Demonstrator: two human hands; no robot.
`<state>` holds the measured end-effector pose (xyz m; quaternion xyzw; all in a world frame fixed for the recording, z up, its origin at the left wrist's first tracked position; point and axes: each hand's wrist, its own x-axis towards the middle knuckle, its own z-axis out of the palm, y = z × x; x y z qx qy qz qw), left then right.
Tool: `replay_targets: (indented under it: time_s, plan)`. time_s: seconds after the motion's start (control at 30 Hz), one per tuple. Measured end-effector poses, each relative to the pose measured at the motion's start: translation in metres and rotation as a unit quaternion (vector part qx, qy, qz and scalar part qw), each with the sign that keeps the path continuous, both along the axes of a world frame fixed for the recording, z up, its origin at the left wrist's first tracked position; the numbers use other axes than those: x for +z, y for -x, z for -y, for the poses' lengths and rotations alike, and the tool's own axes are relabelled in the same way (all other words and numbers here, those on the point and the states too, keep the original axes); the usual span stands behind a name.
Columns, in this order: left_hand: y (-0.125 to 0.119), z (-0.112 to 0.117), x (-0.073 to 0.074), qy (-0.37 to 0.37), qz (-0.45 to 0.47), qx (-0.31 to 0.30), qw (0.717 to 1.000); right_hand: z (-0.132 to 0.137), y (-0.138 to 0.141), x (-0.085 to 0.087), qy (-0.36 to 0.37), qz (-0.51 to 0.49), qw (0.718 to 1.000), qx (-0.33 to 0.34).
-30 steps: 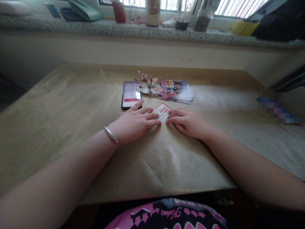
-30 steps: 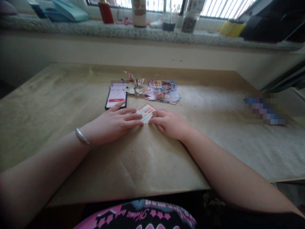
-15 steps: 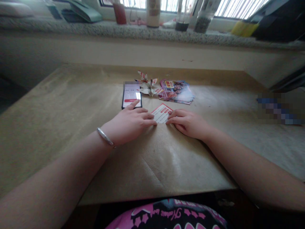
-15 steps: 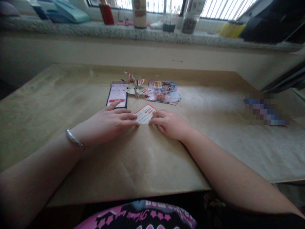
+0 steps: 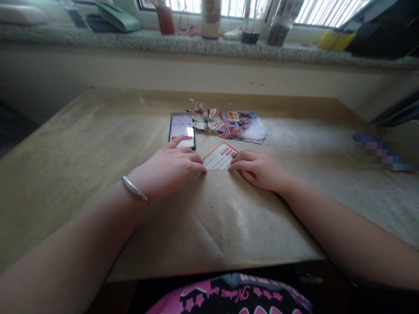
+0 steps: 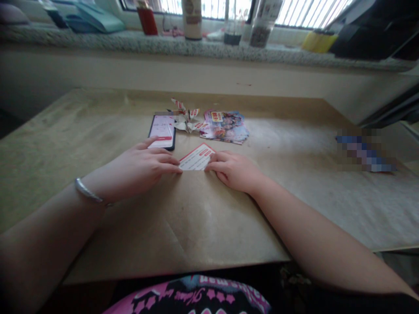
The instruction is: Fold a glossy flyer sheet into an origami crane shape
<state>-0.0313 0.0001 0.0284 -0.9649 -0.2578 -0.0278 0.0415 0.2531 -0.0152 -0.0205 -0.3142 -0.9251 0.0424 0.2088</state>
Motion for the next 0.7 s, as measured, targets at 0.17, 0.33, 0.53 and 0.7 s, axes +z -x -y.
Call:
replay_targets:
  time_s: [0.17, 0.33, 0.53, 0.7]
  plan:
    - [0.005, -0.002, 0.0, 0.001, 0.014, 0.003, 1.0, 0.0, 0.0, -0.001, 0.001, -0.004, 1.0, 0.0]
    - [0.01, -0.003, 0.001, 0.002, 0.018, 0.002, 1.0, -0.001, 0.0, 0.0, 0.005, -0.002, 1.0, 0.001]
    - [0.012, -0.005, 0.0, 0.011, 0.024, 0.001, 1.0, 0.0, 0.0, -0.001, 0.002, 0.0, 1.0, -0.005]
    - [0.013, -0.005, 0.001, 0.007, 0.001, 0.002, 1.0, 0.0, -0.001, -0.001, 0.007, -0.001, 1.0, -0.003]
